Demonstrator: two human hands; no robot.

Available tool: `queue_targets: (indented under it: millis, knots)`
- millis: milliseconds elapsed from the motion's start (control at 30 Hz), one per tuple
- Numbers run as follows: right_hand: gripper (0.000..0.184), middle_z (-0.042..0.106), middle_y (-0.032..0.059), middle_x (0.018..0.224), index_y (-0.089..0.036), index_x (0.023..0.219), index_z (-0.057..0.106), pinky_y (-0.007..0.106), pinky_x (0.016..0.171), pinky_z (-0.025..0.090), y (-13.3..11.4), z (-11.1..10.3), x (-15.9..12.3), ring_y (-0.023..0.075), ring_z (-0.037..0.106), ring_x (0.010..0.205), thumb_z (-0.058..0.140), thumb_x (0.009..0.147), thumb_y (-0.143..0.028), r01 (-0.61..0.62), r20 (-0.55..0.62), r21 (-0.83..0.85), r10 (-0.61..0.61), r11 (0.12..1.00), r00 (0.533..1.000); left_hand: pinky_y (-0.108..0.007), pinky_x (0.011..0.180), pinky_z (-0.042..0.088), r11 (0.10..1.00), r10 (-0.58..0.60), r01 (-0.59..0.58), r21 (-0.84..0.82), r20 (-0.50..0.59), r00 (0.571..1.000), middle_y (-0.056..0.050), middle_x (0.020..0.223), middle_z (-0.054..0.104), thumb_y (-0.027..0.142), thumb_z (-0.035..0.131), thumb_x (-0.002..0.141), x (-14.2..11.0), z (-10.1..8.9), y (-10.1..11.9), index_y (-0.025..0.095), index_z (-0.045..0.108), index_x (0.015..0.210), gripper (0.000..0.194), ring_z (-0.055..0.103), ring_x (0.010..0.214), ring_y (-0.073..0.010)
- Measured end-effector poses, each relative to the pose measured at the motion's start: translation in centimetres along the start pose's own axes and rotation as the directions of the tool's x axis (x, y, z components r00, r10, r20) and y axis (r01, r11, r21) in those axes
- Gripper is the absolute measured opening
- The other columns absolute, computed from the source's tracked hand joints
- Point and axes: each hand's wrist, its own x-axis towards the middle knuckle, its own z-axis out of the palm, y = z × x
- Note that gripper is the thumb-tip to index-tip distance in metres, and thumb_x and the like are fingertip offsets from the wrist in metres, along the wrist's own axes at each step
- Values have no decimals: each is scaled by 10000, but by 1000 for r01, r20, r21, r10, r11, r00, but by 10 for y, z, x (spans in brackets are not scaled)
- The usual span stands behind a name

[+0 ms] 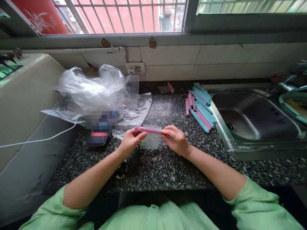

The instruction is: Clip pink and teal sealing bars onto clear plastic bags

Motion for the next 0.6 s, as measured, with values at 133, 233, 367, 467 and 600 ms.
queue_targets:
  millis: [133, 233, 367, 467, 600]
  knots:
    - [183, 596, 54, 856, -210, 942, 592, 266, 677, 532, 1, 1, -1, 134, 600, 769, 548, 796, -109, 18, 4, -3, -17, 1000, 1000, -211, 484, 286, 999, 30, -27, 37, -73, 997, 50, 501, 433, 548, 682, 557, 2, -3, -1, 140, 580, 595, 422, 348, 498, -72]
    - [178, 587, 52, 864, -211, 936, 583, 266, 691, 523, 1, 2, -2, 136, 594, 783, 549, 794, -109, -1, 18, 28, 0, 1000, 1000, -214, 480, 278, 998, 29, -25, 52, -78, 997, 52, 497, 416, 553, 667, 578, 4, -5, -4, 141, 583, 615, 422, 339, 494, -75]
    - [267, 576, 36, 831, -202, 1038, 532, 261, 644, 511, 1, 2, -4, 130, 575, 714, 594, 779, -199, -157, 59, 161, 149, 974, 987, -214, 488, 276, 998, 38, -38, 58, -7, 999, 40, 523, 435, 534, 655, 608, 4, -8, -4, 135, 584, 617, 405, 353, 513, -79]
    - [333, 591, 31, 803, -182, 1072, 521, 256, 608, 495, 0, 0, -4, 129, 568, 671, 604, 773, -303, -316, 140, 224, 291, 922, 946, -211, 493, 265, 995, 52, -59, 83, 75, 996, 37, 539, 433, 498, 655, 632, 3, -7, 1, 127, 588, 619, 377, 345, 522, -75]
    - [165, 619, 27, 716, -162, 842, 608, 222, 516, 431, -1, -1, 0, 118, 544, 608, 589, 772, -310, -393, 256, 185, 342, 901, 904, -213, 488, 258, 994, 64, -75, 83, 127, 990, 46, 521, 395, 489, 658, 635, 1, -5, 6, 132, 565, 584, 372, 320, 508, -71]
